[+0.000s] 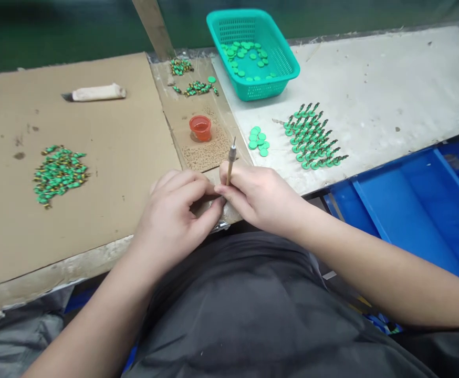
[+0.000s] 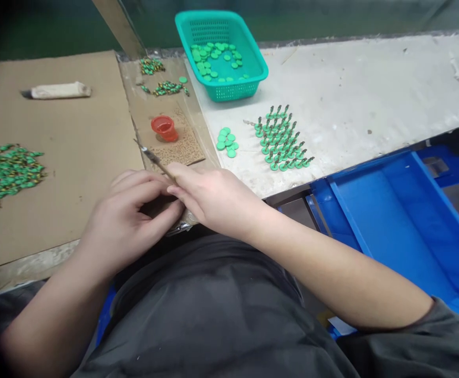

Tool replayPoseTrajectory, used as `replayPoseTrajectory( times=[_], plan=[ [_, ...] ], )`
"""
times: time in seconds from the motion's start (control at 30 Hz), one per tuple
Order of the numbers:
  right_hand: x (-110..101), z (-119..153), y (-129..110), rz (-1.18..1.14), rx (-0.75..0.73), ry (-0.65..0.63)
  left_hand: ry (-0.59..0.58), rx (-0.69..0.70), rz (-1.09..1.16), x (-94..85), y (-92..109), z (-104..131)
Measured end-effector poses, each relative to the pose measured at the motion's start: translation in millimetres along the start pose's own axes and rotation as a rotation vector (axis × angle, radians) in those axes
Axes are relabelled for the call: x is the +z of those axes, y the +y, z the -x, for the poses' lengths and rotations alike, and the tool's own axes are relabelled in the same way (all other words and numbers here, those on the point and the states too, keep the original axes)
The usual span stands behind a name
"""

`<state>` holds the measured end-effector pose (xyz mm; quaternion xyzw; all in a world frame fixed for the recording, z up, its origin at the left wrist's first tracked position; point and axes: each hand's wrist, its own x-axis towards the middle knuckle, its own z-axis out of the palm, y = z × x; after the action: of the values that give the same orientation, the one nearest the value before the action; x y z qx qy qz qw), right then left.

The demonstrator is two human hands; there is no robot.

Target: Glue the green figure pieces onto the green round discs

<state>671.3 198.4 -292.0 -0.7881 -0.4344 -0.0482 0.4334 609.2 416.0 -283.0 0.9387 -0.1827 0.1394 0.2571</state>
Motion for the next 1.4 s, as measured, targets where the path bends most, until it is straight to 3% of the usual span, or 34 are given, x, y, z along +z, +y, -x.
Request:
replayPoseTrajectory(
  times=[0.07, 0.23, 0.3, 0.57, 0.67, 0.77, 0.87, 0.97, 1.27, 1.4],
  plan=[
    [0, 4, 1, -0.049, 0.045, 0.047, -0.023, -0.020, -0.013, -2.4, 1, 1],
    [-1, 27, 4, -0.342, 0.310, 0.352, -0.076, -0.080, 0.033, -15.0, 4, 4],
    [1, 34, 6, -0.411, 0.362, 0.408, -0.072, -0.120, 0.084, -18.6, 5, 4],
    [6, 38, 11, -0.361, 0.353, 0.407, 0.039, -0.172, 0.171, -8.7, 14, -7],
    [7, 39, 9, -0.355, 0.366, 0.398, 0.061, -0.324, 0.367, -19.1, 20, -8],
    [7, 41, 8, -0.348, 0.347, 0.402, 0.026, -0.422, 0.608, -41.5, 29, -5],
    [8, 41, 8, -0.320, 0.332, 0.406, -0.001, -0.368, 0.698, -60.8, 40, -1],
    [9, 40, 7, -0.315, 0.328, 0.404, -0.021, -0.327, 0.713, -69.4, 48, 1],
    [11, 40, 9, -0.298, 0.304, 0.379, -0.070, -0.330, 0.743, -69.3, 50, 0],
    [10, 37, 10, -0.285, 0.265, 0.387, -0.076, -0.360, 0.654, -63.5, 44, -7]
  ],
)
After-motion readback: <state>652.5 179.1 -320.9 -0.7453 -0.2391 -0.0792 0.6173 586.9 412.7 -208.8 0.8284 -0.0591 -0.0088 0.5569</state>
